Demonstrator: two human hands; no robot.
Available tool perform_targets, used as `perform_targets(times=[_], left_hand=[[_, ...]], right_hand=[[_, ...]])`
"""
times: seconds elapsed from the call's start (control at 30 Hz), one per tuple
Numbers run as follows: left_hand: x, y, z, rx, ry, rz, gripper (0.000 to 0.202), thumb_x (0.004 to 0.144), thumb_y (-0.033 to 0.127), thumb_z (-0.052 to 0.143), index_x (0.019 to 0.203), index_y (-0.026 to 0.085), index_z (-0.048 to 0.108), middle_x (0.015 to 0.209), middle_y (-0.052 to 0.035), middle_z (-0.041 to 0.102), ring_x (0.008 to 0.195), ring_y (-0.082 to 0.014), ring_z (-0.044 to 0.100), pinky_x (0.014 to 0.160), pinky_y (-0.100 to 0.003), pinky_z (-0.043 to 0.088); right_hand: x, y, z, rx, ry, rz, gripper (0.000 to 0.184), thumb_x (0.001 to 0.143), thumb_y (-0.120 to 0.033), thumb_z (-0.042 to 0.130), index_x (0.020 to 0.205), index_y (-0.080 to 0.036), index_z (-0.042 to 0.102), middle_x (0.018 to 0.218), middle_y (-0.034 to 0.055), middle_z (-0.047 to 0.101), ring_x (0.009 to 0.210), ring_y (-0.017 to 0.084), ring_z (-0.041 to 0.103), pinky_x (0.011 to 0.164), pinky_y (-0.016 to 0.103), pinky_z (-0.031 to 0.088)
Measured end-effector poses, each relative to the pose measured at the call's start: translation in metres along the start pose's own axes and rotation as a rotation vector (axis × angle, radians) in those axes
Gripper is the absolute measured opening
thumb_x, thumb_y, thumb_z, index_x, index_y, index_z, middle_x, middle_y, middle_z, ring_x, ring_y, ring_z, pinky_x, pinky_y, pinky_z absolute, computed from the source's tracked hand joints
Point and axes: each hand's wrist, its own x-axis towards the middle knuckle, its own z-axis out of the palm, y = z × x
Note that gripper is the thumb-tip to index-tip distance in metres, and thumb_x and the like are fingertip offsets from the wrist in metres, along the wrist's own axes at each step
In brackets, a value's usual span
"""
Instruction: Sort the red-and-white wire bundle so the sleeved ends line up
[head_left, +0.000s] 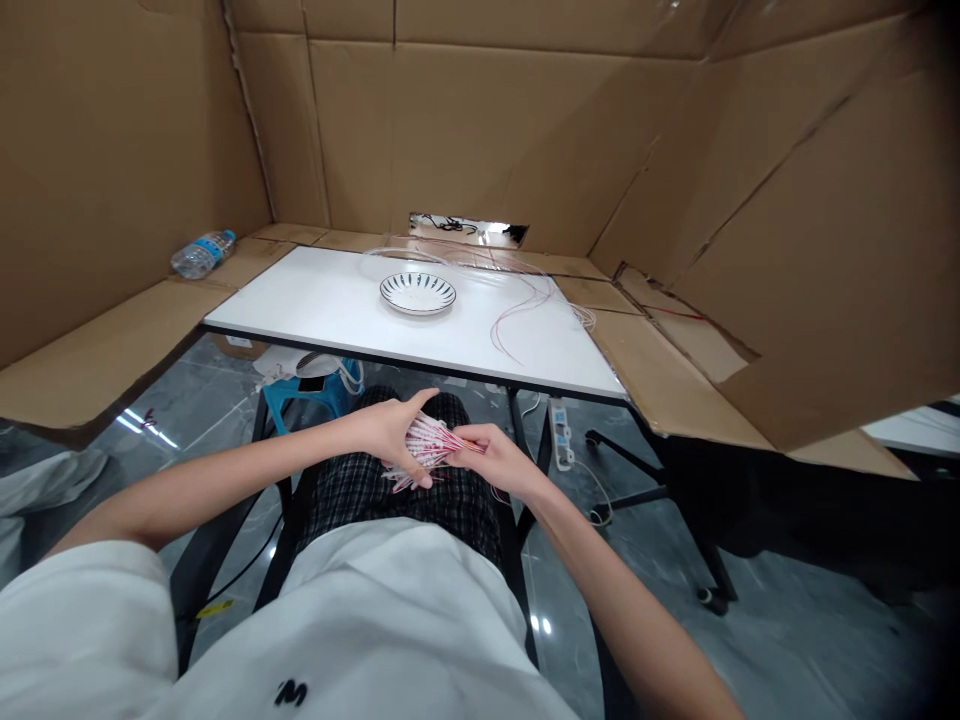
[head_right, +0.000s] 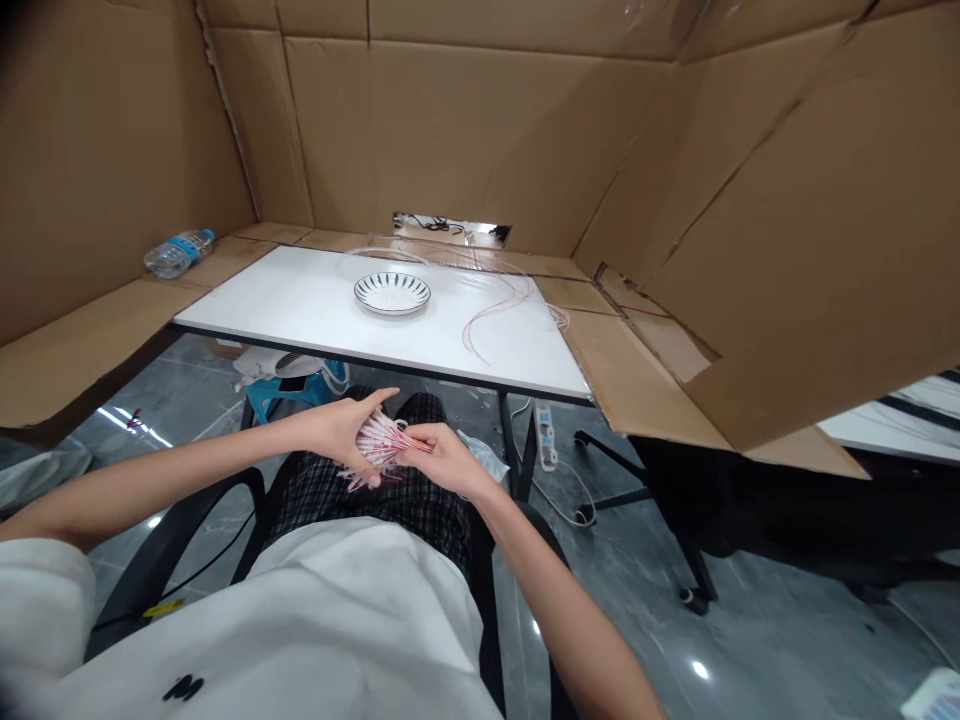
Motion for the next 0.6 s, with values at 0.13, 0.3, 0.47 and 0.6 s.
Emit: perform_targets(times=[0.13,0.3,0.47,0.6], left_hand=[[0.002,-0.004,0.001,-0.001,-0.023,0.101,0.109,0.042,0.06,0.08,0.135,0.02,0.04,0.104,-0.0104,0.067,0.093,-0.0285,0.064,0.073,-0.028,0.046],[0.008,-0.003,-0.001,-0.296,-0.212,0.102,0.069,0.051,0.048,0.082,0.107,0.017,0.056,0.076,-0.001,0.066,0.046,-0.012,0.055,0.042,-0.021,0.041],[0.016,-0.008,0.011,-0.61,-0.149,0.144,0.074,0.051,0.034,0.085,0.114,0.017,0.05,0.078,-0.0001,0.062,0.05,-0.0096,0.052,0.035,-0.017,0.041],[0.024,-0.015,0.031,-0.826,-0.172,0.205,0.069,0.054,0.03,0.084,0.113,0.013,0.054,0.07,0.0005,0.063,0.044,-0.0081,0.049,0.032,-0.017,0.039]], right_hand=[[-0.004,0.002,-0.002,0.101,-0.064,-0.011,0.023,0.071,-0.032,0.067,0.066,-0.012,0.058,0.057,-0.0026,0.043,0.054,0.009,0.035,0.05,0.021,0.026],[-0.004,0.009,0.001,0.252,0.058,-0.087,0.029,0.071,-0.038,0.071,0.063,-0.013,0.058,0.054,-0.0019,0.045,0.051,0.009,0.036,0.049,0.022,0.026],[-0.004,0.016,0.011,0.409,0.226,-0.169,0.033,0.069,-0.042,0.072,0.063,-0.013,0.059,0.053,-0.0019,0.043,0.05,0.009,0.033,0.048,0.023,0.023],[-0.004,0.019,0.018,0.497,0.35,-0.22,0.035,0.067,-0.043,0.074,0.059,-0.014,0.057,0.052,-0.002,0.041,0.05,0.009,0.03,0.048,0.023,0.022]])
